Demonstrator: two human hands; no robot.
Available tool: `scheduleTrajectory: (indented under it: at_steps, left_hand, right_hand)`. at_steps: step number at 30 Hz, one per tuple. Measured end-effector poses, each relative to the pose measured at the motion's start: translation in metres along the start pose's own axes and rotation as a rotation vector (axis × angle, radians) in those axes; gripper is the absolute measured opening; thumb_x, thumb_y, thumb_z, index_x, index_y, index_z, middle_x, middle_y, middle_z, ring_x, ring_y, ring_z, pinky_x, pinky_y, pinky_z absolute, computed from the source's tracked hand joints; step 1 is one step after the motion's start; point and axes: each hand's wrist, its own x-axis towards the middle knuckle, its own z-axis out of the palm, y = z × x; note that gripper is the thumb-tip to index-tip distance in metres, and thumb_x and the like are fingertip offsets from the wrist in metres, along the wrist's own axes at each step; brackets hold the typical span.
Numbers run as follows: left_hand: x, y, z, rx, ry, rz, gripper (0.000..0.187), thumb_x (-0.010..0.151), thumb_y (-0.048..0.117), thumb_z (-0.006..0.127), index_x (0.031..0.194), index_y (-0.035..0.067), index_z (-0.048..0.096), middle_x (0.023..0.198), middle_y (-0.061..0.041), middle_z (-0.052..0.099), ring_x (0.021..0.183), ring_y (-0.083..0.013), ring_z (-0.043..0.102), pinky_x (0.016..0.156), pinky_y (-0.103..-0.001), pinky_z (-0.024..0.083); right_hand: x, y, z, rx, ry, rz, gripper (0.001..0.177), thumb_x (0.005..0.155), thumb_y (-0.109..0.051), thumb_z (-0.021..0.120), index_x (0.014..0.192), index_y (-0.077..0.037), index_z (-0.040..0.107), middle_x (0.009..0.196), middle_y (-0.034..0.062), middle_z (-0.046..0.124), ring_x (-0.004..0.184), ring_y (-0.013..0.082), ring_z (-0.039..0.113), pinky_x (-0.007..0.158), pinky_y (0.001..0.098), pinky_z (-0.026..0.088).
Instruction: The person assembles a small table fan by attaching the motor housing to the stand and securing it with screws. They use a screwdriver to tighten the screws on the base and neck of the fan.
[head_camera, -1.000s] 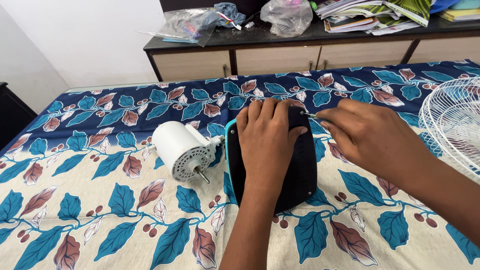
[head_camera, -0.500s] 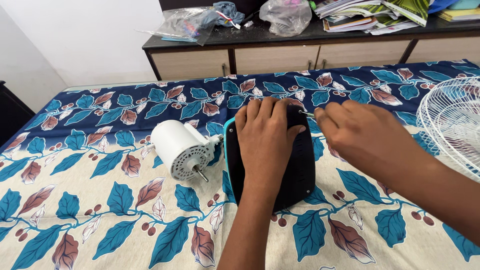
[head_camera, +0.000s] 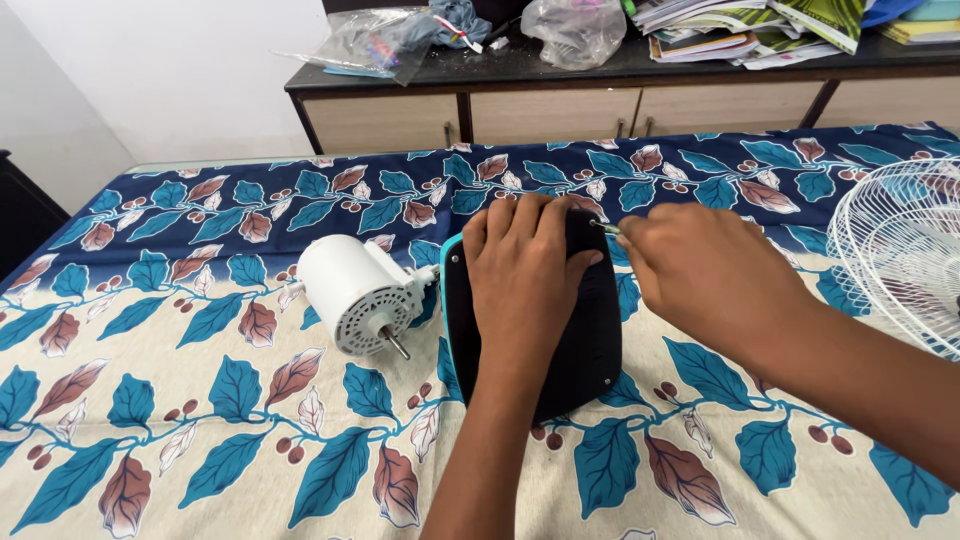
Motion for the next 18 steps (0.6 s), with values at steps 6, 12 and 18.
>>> scheduleTrajectory:
  at_steps: [6, 12, 18]
  left_hand:
    - [-0.002, 0.000, -0.003, 0.002, 0.020, 0.012, 0.057, 0.069, 0.034, 0.088, 0.117, 0.009, 0.071, 0.113, -0.002, 0.068, 0.111, -0.0243, 0.059, 0.105, -0.043, 0.037]
    - [0.004, 0.006, -0.018, -0.045, -0.032, 0.081, 0.061, 0.073, 0.027, 0.086, 0.127, 0.005, 0.069, 0.121, -0.009, 0.067, 0.116, -0.0279, 0.058, 0.106, -0.046, 0.037]
    - [-0.052, -0.025, -0.057, -0.358, 0.215, -0.072, 0.030, 0.088, -0.005, 0.064, 0.113, 0.010, 0.073, 0.145, -0.012, 0.060, 0.136, -0.0293, 0.057, 0.112, -0.038, 0.048]
  right_hand:
    - [-0.003, -0.005, 0.002, 0.324, 0.129, 0.106, 0.025, 0.096, -0.018, 0.061, 0.093, -0.003, 0.081, 0.074, 0.0226, 0.073, 0.069, 0.0374, 0.069, 0.071, 0.0460, 0.052]
    - [-0.019, 0.025, 0.048, 0.945, 0.050, 0.359, 0.025, 0.101, -0.024, 0.062, 0.110, -0.004, 0.075, 0.064, 0.0067, 0.061, 0.051, 0.0105, 0.049, 0.049, 0.0286, 0.039]
    - [-0.082, 0.050, 0.151, 1.428, 0.156, 0.629, 0.044, 0.104, -0.017, 0.057, 0.146, -0.025, 0.050, 0.087, 0.0065, 0.070, 0.055, 0.0091, 0.045, 0.048, 0.0253, 0.038]
